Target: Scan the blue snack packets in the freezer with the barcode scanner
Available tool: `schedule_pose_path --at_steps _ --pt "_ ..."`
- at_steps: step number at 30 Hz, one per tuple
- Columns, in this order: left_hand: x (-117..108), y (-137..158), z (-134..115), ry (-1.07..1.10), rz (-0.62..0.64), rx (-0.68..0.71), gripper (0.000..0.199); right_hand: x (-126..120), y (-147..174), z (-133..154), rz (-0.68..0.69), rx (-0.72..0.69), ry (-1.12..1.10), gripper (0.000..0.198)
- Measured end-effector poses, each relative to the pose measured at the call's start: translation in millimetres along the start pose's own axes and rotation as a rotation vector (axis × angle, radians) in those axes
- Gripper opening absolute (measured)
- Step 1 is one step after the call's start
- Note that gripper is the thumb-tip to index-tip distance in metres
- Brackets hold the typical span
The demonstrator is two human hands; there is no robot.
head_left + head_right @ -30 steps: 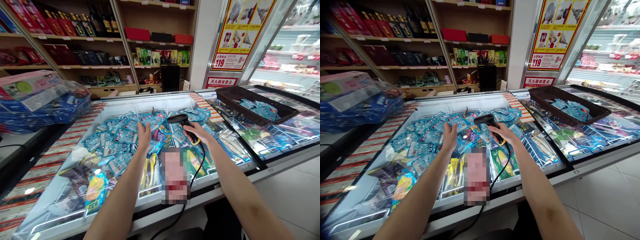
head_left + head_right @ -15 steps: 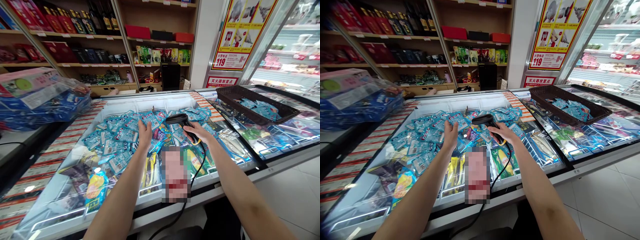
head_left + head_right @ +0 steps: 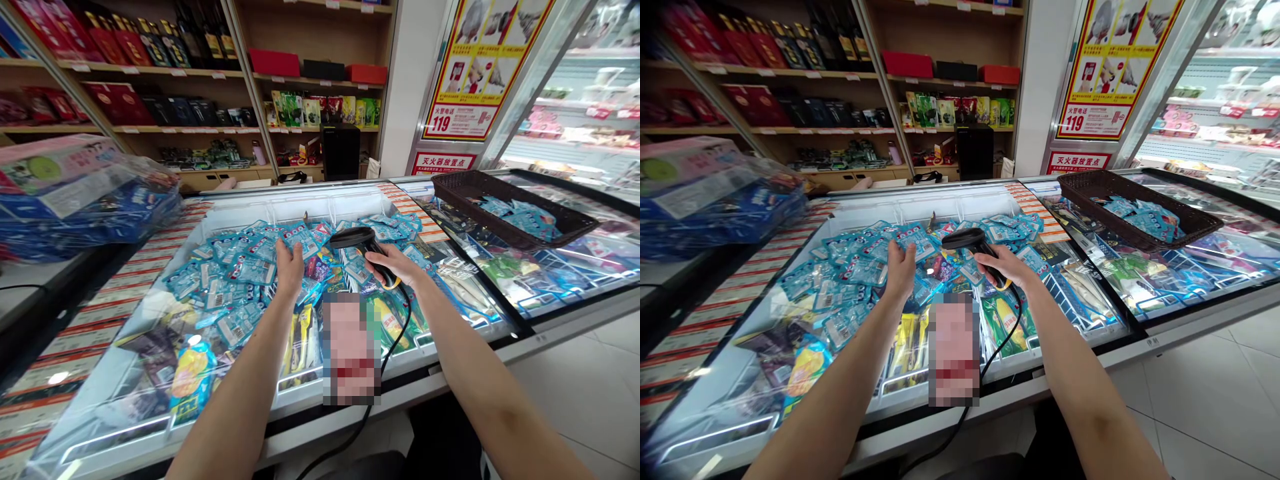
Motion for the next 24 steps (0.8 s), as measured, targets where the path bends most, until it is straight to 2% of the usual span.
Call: schedule_pose_path --at_steps 6,10,14,17,21,24 --pt "-2.7 -0.8 -1.2 -0.007 -0.017 0.006 0.041 -17.1 -3.3 -8.7 -0.124 0.009 -0.009 0.04" --pt "-1.5 -1.8 -9.8 -0.079 0.021 0.041 0.05 -27.7 -5.1 -11.1 -0.221 0.0 -0.08 0.038" --pt "-4.6 -4.0 -29.2 -0.22 0.054 0.144 0.067 -33.1 -5.9 -12.3 -0.287 0.007 -0.14 0.041" --pt "-13.3 -6.4 -40.8 -0.338 0.045 0.208 0.071 -33.7 -5.7 -11.7 -0.294 0.007 -0.144 0.041" --pt "-29.1 -8.8 -42.7 -0.55 0.009 0.194 0.071 -34.6 -4.9 -12.4 -0.297 0.02 -0.143 0.042" --pt "-41.2 -5.3 -45.5 -0.727 -0.063 0.17 0.069 -35.8 -4.7 -13.0 -0.304 0.024 -0.136 0.042"
Point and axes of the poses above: each hand's wrist, its own y-axis away from the middle knuckle, its own x-axis out of the palm, z = x × y, the point moved 10 cm from there along -y, towards the middle knuckle, and after that the axes turned 4 degrees about -z, right-handed, at the moved point
